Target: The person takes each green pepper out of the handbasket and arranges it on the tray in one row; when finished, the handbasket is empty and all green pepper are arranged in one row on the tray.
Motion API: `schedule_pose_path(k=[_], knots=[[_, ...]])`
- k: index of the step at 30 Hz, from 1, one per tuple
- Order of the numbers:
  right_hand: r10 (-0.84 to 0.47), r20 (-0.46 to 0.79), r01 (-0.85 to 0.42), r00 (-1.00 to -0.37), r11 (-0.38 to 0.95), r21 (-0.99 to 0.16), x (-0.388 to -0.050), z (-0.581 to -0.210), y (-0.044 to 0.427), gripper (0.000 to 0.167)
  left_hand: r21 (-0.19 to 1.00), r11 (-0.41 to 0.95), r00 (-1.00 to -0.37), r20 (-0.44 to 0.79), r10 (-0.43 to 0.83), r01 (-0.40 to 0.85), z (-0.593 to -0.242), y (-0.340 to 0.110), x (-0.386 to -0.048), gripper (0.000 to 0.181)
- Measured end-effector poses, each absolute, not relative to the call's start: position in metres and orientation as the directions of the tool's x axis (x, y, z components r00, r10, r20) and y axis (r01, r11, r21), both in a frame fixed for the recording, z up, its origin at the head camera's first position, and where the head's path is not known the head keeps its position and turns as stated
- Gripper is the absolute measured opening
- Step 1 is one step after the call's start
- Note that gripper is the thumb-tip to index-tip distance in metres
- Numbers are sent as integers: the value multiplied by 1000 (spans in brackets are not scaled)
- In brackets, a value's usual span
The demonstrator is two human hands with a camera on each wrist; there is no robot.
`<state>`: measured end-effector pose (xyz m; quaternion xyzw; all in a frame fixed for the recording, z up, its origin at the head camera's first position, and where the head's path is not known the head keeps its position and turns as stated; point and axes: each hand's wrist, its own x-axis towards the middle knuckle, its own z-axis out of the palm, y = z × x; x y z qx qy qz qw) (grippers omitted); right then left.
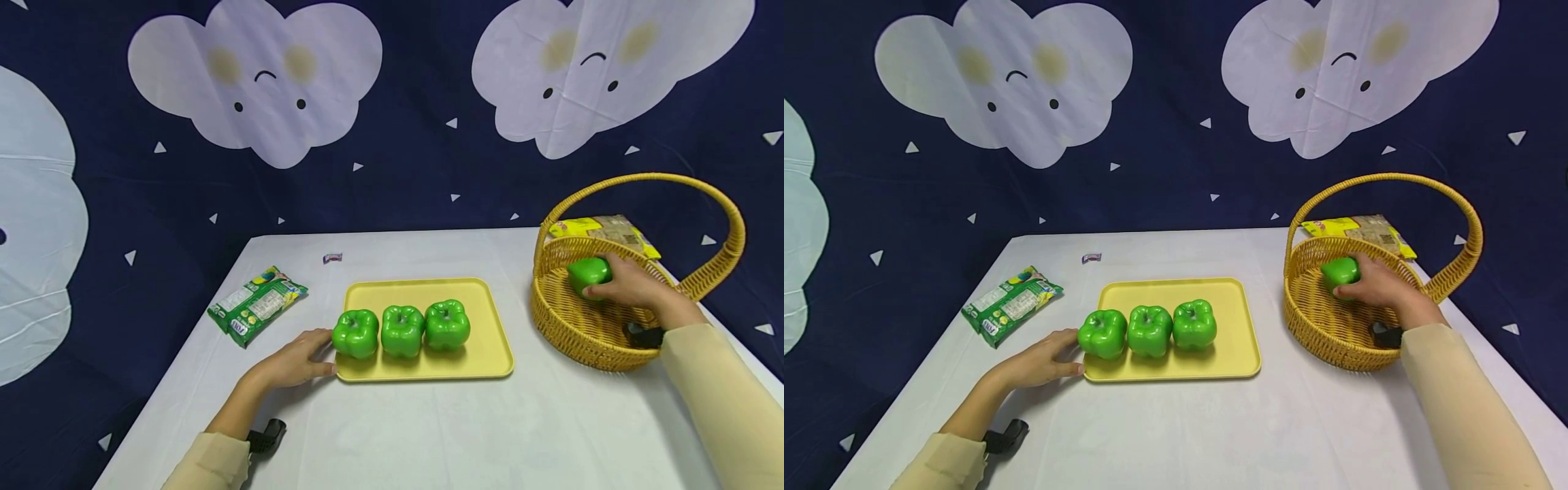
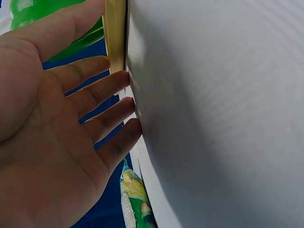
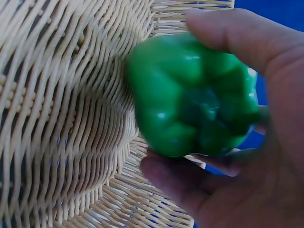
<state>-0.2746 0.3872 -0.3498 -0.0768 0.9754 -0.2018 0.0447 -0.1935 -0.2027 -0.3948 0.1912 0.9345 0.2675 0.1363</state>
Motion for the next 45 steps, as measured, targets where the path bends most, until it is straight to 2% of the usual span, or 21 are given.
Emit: schedule_pose_path(k=[14, 28, 45], knots=[[-82, 169, -153, -982, 874, -461, -275, -336, 381, 91, 553, 788, -893, -159, 420, 272, -396, -201, -195, 66], [42, 201, -52, -979, 896, -442, -262, -321, 375, 104, 556, 784, -892, -155, 424, 276, -397, -202, -194, 65], [21, 291, -117, -956, 886, -448, -248, -305, 349, 88, 557, 784, -891, -162, 425, 273, -396, -202, -195, 67]])
